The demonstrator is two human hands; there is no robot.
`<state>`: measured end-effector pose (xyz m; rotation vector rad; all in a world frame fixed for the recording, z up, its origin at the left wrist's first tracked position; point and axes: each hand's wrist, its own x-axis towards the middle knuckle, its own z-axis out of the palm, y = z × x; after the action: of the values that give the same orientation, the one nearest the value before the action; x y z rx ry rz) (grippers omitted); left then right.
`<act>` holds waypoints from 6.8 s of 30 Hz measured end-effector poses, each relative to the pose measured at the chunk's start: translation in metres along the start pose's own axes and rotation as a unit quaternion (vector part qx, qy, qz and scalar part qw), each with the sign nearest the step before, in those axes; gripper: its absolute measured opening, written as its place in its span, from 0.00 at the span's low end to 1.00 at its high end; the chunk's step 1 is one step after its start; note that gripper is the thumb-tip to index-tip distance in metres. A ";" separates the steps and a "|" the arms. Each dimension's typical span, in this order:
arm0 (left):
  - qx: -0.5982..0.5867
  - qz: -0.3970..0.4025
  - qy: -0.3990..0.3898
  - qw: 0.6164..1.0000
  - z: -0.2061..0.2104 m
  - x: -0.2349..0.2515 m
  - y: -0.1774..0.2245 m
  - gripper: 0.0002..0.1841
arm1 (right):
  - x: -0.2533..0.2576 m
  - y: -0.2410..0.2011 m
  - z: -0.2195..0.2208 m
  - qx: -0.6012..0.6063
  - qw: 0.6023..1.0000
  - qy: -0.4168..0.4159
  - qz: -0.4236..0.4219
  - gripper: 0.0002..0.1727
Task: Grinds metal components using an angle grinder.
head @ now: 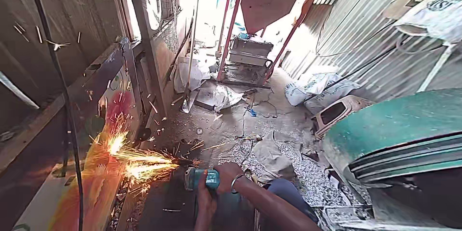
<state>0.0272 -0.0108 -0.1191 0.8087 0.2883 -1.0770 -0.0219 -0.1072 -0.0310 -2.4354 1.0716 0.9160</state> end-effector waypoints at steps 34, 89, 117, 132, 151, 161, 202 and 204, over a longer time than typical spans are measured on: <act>-0.037 -0.032 0.088 0.995 0.020 0.002 0.017 0.15 | 0.020 -0.002 -0.014 -0.024 0.999 -0.025 -0.015 0.42; -0.049 -0.027 0.086 0.995 0.024 0.008 0.030 0.13 | 0.033 -0.008 -0.023 -0.025 0.999 -0.029 -0.023 0.39; -0.017 -0.022 0.072 0.997 0.023 0.006 0.022 0.14 | 0.020 0.000 -0.023 0.017 0.999 -0.036 -0.029 0.36; -0.003 -0.018 0.078 0.997 0.022 0.006 0.026 0.14 | 0.025 0.013 -0.016 0.028 0.991 -0.032 -0.126 0.48; -0.009 -0.026 0.075 0.997 0.020 0.010 0.027 0.16 | 0.022 0.005 -0.019 0.034 0.995 -0.023 -0.093 0.47; -0.008 -0.020 0.066 0.998 0.021 0.011 0.028 0.16 | 0.024 0.004 -0.022 0.041 0.995 -0.028 -0.089 0.47; -0.027 -0.032 0.074 0.996 0.023 0.010 0.031 0.14 | 0.030 0.004 -0.021 0.030 0.995 -0.023 -0.093 0.48; -0.029 -0.030 0.076 0.996 0.023 0.012 0.033 0.14 | 0.032 0.002 -0.023 0.029 0.995 -0.024 -0.096 0.48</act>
<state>0.0575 -0.0271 -0.0957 0.8347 0.4735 -1.0606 0.0028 -0.1374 -0.0354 -2.4058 0.8184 0.8643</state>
